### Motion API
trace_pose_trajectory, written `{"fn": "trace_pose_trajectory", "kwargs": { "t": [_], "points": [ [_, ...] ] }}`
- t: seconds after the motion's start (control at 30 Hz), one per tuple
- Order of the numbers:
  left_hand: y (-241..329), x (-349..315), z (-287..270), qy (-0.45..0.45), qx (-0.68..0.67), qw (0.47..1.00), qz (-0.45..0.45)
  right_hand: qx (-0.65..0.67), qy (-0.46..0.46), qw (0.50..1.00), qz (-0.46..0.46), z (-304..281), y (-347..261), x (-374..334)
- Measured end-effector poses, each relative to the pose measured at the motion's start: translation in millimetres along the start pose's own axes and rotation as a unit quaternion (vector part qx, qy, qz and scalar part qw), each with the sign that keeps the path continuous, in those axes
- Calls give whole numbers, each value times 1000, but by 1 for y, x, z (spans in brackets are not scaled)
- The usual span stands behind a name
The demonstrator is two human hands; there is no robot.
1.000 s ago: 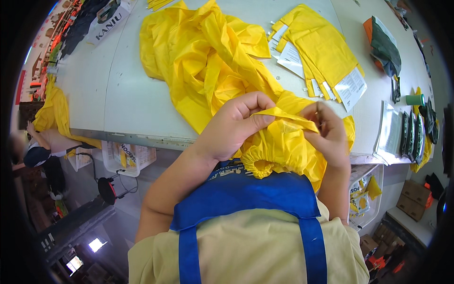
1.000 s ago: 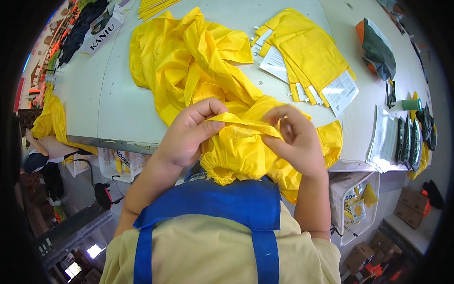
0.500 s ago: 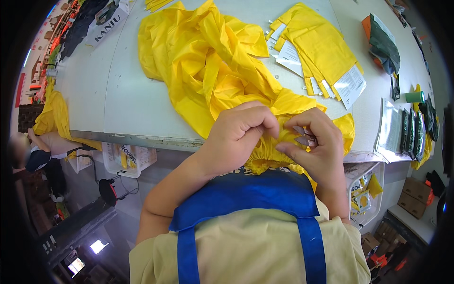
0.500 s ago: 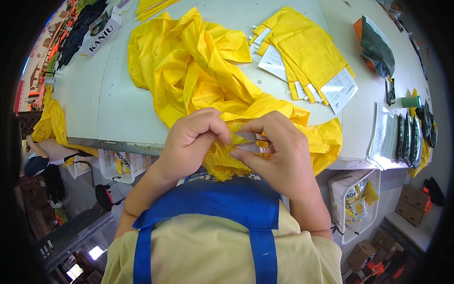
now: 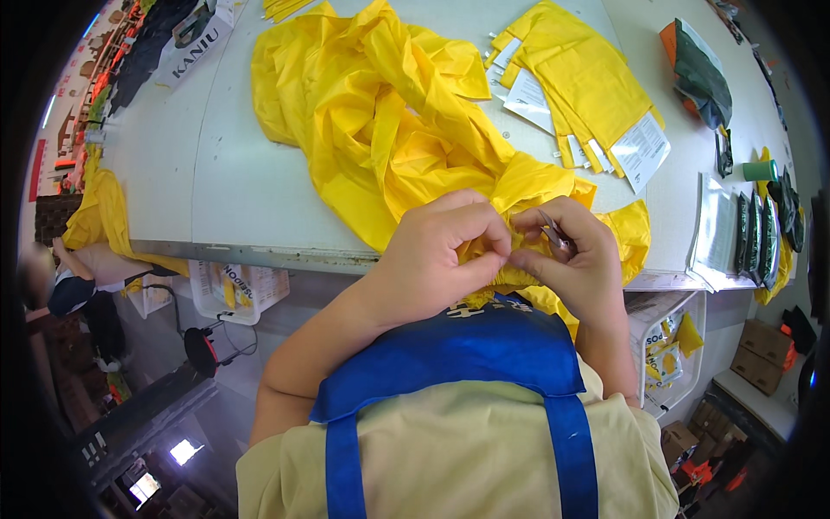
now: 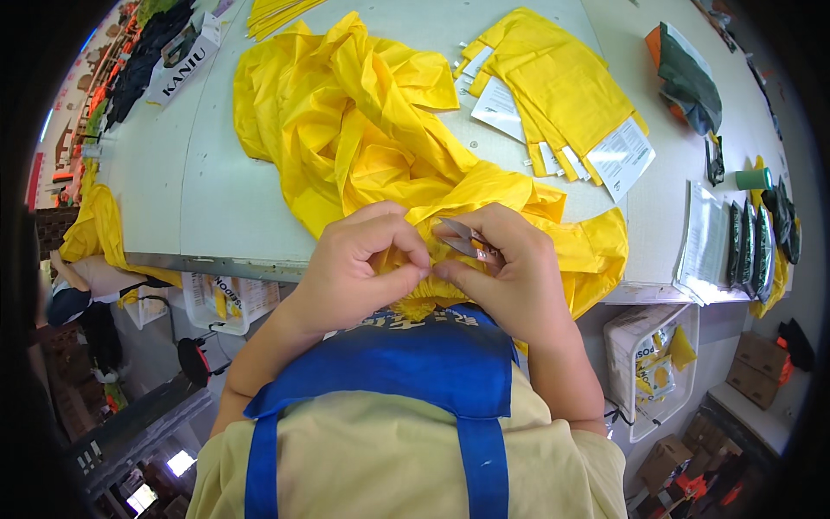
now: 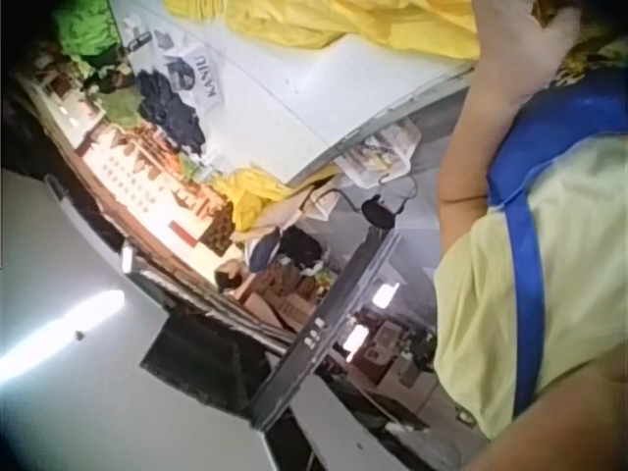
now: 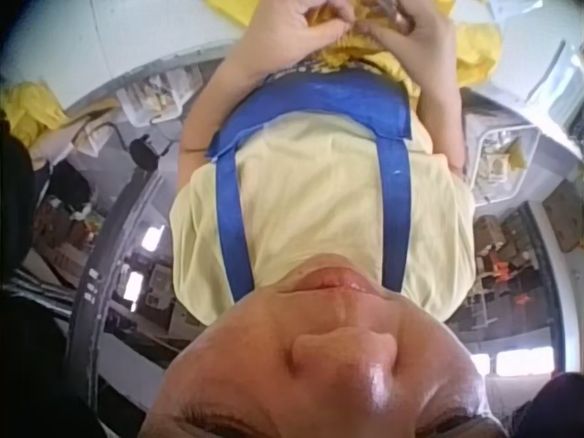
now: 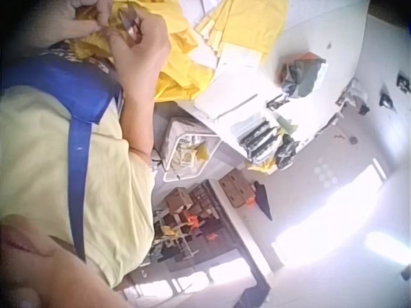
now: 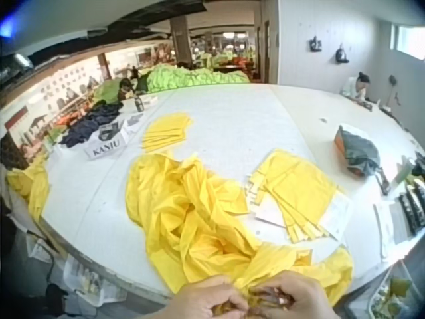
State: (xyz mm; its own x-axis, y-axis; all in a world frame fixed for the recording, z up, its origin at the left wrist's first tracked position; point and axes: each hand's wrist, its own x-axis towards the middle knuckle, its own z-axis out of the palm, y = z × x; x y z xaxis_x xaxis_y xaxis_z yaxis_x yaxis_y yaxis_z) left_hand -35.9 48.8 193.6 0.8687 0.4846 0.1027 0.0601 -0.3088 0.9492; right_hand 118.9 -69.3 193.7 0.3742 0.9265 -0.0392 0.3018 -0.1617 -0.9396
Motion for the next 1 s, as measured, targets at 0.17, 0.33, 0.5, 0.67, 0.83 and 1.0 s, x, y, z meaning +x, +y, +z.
{"fn": "trace_pose_trajectory", "kwargs": {
  "t": [0.17, 0.33, 0.5, 0.67, 0.83, 1.0],
  "points": [
    [5, -1, -4, -9, 7, 1000, -9, 19, -5, 999, -39, 2, 7, 1],
    [7, 0, -3, 8, -15, 1000, -11, 129, -3, 992, 9, -2, 8, -1],
    [5, -1, 0, 7, -38, 999, -29, 213, 8, 977, 9, -10, 12, -4],
    [7, 1, 1, 2, -15, 1000, -20, 77, 29, 994, -71, -6, 10, -3],
    [10, 3, 1, 1, -11, 999, -32, -5, 44, 982, -183, 1, 16, -2],
    [1, 3, -3, 16, -17, 1000, -12, 200, 77, 976, -29, -11, 25, -4]
  ]
}}
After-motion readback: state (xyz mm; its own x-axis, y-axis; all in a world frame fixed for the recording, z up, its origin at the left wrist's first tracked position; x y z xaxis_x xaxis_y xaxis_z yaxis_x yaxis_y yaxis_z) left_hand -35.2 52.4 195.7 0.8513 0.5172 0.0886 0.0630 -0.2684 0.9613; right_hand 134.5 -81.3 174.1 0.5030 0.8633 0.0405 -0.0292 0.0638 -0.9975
